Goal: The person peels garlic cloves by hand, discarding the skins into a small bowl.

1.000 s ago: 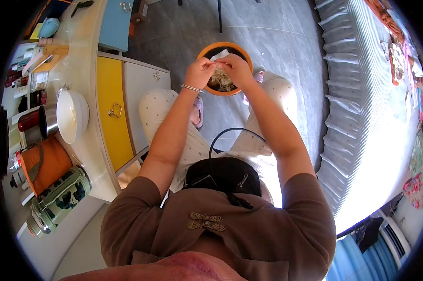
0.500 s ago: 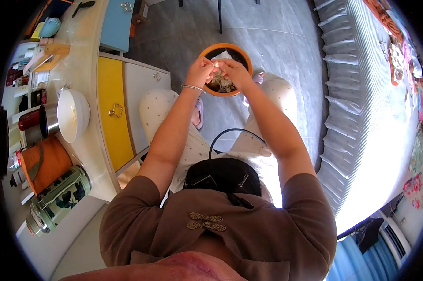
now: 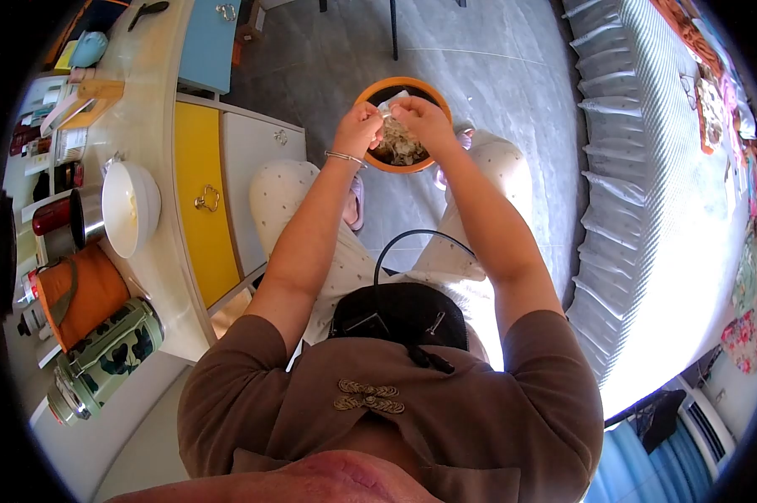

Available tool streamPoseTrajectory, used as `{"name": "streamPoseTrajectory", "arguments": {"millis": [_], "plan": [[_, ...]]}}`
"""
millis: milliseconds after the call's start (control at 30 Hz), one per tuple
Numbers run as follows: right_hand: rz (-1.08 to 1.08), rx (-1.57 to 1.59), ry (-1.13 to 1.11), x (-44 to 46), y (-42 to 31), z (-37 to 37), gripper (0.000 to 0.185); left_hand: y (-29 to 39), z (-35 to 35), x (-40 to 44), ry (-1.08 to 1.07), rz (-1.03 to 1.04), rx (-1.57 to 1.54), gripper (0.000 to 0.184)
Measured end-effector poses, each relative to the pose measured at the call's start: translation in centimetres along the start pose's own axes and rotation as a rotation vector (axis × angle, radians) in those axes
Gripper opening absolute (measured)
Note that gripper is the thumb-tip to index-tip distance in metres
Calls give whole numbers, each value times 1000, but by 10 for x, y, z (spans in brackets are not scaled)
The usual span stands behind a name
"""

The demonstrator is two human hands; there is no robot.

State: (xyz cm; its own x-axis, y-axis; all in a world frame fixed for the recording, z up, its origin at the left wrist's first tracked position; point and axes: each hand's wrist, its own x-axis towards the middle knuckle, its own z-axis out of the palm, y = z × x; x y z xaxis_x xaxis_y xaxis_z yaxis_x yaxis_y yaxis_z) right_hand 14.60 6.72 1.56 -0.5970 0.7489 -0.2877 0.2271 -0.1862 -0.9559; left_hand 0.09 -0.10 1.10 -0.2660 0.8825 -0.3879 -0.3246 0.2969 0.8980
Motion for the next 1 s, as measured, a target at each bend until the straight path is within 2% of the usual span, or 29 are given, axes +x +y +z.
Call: {"name": "streamPoseTrajectory", "arguments": {"millis": [67, 200, 267, 400, 500, 600, 667, 867, 1000], "plan": [[65, 288, 34, -2, -5, -1, 26, -4, -3, 3, 22, 3, 7, 9], [78, 387, 36, 1, -4, -7, 28, -1, -4, 0, 73, -31, 109, 11], [35, 439, -31, 3, 1, -8, 28, -1, -3, 0, 139, -48, 233, 13], [59, 411, -4, 2, -3, -6, 29, -6, -1, 2, 151, -54, 361, 14], [55, 526, -42, 6, 3, -8, 30, -12, -2, 5, 136, -65, 449, 16], [87, 590, -5, 7, 3, -8, 28, -43, -16, 23, 49, -14, 574, 20], [79, 535, 16, 7, 5, -10, 27, -63, -23, 34, 54, 139, 642, 23], [104, 506, 58, 7, 4, -7, 29, -29, -14, 18, 67, 33, 763, 21], [104, 506, 57, 9, 7, -6, 29, -45, -18, 24, 130, 74, 764, 21]]}}
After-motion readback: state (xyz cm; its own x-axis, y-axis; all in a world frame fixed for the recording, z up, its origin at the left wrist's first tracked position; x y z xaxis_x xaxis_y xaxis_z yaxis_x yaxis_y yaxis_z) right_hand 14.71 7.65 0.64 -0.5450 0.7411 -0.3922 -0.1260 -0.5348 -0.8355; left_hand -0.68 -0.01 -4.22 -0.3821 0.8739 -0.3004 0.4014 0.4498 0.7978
